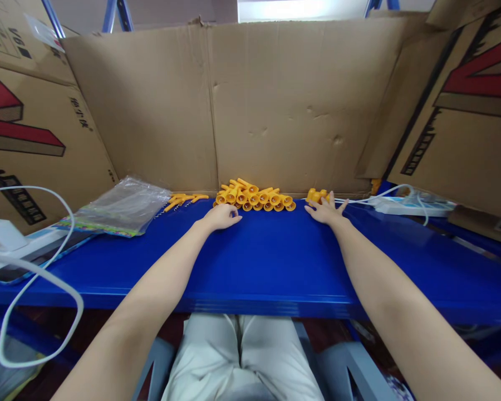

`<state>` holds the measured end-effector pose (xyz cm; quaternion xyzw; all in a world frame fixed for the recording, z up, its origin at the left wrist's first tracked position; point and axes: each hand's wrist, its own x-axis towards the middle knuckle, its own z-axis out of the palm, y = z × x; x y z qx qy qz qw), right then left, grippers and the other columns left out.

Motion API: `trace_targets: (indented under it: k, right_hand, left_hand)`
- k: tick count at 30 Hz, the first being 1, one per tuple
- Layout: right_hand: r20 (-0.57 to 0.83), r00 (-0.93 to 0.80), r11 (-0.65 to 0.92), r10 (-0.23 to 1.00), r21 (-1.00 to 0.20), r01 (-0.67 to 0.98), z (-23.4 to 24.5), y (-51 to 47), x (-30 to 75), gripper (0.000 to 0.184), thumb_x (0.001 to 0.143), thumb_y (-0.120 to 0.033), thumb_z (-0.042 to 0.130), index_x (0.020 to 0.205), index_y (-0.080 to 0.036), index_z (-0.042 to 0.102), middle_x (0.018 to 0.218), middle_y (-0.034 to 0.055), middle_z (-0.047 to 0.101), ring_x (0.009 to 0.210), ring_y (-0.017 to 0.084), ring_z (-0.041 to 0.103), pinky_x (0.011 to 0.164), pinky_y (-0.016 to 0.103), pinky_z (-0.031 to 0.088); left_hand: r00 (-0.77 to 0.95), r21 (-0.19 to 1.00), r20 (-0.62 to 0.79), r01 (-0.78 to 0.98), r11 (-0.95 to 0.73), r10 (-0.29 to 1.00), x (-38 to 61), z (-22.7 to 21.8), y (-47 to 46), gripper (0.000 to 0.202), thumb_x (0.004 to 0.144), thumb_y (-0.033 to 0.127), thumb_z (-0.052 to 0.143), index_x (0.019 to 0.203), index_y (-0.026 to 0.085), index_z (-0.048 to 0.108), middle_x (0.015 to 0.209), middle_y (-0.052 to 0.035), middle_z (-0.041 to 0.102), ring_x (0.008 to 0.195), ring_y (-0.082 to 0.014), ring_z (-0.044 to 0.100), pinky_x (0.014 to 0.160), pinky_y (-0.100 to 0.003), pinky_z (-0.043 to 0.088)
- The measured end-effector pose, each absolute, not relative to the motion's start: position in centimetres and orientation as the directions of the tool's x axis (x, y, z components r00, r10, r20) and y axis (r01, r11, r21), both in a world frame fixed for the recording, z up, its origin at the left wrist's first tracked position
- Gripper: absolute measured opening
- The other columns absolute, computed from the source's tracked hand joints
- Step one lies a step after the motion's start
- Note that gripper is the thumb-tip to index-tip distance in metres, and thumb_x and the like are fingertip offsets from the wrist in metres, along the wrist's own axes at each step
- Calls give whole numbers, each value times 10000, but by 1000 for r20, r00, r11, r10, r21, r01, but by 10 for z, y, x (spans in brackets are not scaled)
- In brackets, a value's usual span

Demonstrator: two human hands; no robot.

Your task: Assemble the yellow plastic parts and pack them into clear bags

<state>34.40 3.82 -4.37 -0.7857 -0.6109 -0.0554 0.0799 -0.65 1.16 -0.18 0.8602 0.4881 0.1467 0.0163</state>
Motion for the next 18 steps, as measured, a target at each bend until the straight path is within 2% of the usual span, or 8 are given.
trace_targets:
  k: [3,7,10,13,16,18]
  right_hand:
    - [197,238,-235,951,-39,971,-44,40,345,630,889,-601,163,1390,-323,425,1540,107,210,1413,380,-70,962,747,-79]
    - [181,219,-222,959,-6,975,-43,42,344,638,892,-597,147,1403,-318,408,1538,108,218,1414,377,-64,957,744,-93]
    - [140,238,-242,961,8,970,-42,41,342,643,892,-596,127,1427,-325,361,1542,97,216,1417,349,-94,963,724,-123]
    - [136,249,-252,959,4,968,-41,39,340,647,895,-591,122,1433,-314,353,1541,93,222,1418,342,-95,973,713,-128]
    - [146,240,-242,960,-1,970,-41,39,340,653,897,-593,116,1435,-307,351,1539,96,228,1420,341,-84,980,709,-127]
    - [146,239,-242,960,3,970,-41,39,340,655,897,-592,108,1436,-309,348,1537,97,230,1422,330,-92,985,700,-136]
  left_hand:
    - [379,165,260,889,-427,888,-10,-1,14,275,794,407,512,844,198,684,821,-55,692,775,-206,632,692,-294,461]
    - [85,208,341,964,-164,936,-29,-2,24,277,802,370,501,935,203,677,1013,-95,686,977,-264,621,813,-340,469]
    - [-138,249,364,967,46,921,-51,-7,34,402,801,337,503,1155,170,598,1242,-155,580,1175,-309,522,950,-414,420]
    - [-310,302,295,928,219,904,-72,-16,43,549,804,351,494,1317,158,470,1390,-180,447,1310,-335,380,1064,-517,289]
    - [-364,323,220,903,285,905,-84,-25,51,580,816,356,448,1364,167,419,1459,-175,364,1364,-342,287,1067,-592,233]
    - [-310,299,224,924,237,924,-87,-28,54,559,810,340,439,1345,177,449,1424,-180,418,1351,-369,301,1032,-634,251]
